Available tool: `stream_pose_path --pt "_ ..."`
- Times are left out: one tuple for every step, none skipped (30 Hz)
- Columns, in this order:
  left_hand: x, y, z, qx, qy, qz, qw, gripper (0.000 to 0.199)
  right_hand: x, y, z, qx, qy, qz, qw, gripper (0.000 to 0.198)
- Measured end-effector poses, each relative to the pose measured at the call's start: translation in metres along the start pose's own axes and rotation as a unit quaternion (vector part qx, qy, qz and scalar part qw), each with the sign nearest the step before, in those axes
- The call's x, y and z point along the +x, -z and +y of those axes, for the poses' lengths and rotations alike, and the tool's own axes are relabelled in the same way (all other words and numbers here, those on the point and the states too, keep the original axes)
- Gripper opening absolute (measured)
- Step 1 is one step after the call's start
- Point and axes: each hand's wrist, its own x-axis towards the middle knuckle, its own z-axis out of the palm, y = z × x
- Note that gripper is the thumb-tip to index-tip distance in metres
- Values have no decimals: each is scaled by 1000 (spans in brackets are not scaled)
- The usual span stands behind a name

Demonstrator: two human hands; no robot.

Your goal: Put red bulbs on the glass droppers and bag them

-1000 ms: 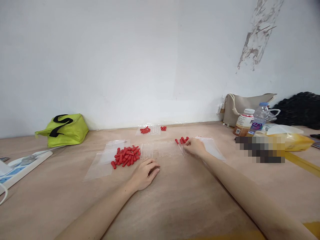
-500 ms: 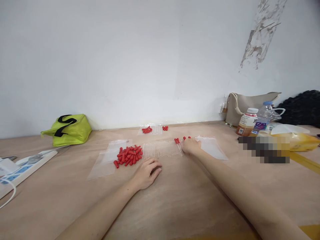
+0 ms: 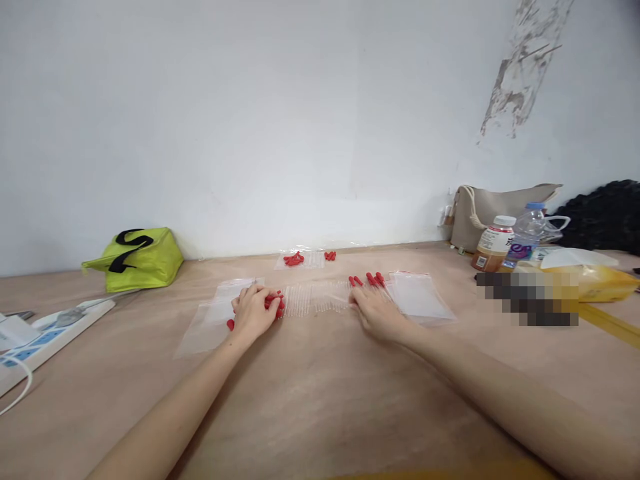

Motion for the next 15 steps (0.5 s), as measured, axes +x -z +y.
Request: stream_pose_path --pt "5 1 -3 7 9 -10 1000 12 -6 -5 -3 21 44 6 999 26" --pt "9 2 -6 12 14 -17 1000 13 -10 -9 -6 40 81 10 996 29" --pt "12 2 -7 15 15 -22 1000 14 -14 -14 -9 53 111 13 992 34" --pt "15 3 -8 17 14 -24 999 14 -16 -18 -10 57 131 14 990 39" --pt "17 2 -9 19 13 -27 999 15 -17 -21 -12 59 143 14 988 41" --pt "18 2 -9 21 11 -30 999 15 -18 -24 -13 58 147 12 987 42" --pt "19 1 -10 21 9 -34 999 16 -18 -25 -13 58 146 13 987 41" --pt "19 -1 -10 21 6 -37 999 17 -18 -26 -14 59 141 16 988 39" --pt "19 -2 -11 20 3 -38 999 18 -18 -26 -14 61 135 19 989 36" --pt "19 -4 -12 19 0 -39 999 18 -18 -26 -14 65 128 21 989 33" --pt "18 -6 -12 17 -2 -37 999 18 -18 -25 -14 70 122 22 990 30" --pt "18 -7 -13 15 -5 -35 999 18 -18 -25 -15 76 115 23 990 28" --pt "18 -9 -14 13 -8 -30 999 19 -18 -25 -15 84 107 24 990 26" --pt "18 -9 -14 10 -11 -24 1000 19 -19 -24 -15 93 99 23 990 24" --pt "18 -9 -14 7 -14 -15 1000 19 -19 -24 -16 103 93 22 990 23"
